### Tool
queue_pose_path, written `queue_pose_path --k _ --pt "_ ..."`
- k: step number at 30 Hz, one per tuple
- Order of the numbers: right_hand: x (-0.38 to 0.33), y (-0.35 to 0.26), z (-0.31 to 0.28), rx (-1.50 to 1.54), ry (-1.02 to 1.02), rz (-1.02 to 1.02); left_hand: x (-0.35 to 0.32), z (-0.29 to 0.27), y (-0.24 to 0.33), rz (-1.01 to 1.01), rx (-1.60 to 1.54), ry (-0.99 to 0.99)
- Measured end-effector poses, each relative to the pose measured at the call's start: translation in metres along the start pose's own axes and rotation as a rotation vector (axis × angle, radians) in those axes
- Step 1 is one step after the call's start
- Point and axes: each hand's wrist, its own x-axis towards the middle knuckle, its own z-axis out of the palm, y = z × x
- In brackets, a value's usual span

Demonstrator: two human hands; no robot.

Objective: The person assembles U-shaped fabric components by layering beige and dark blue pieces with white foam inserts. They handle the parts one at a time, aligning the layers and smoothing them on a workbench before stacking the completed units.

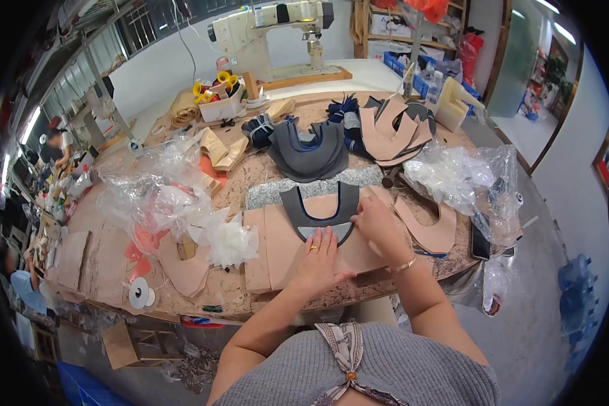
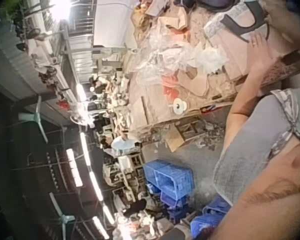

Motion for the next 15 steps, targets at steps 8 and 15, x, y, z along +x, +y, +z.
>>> queue_pose_path --k 8,15 --pt "-0.059 -0.005 0.038 -0.183 -0.049 -0.364 0.009 -0.023 -0.031 -0.255 -0.848 0.011" --pt "-0.064 0.022 0.0 0.349 0.229 -0.233 -0.022 -0.012 -0.028 -0.147 0.021 0.1"
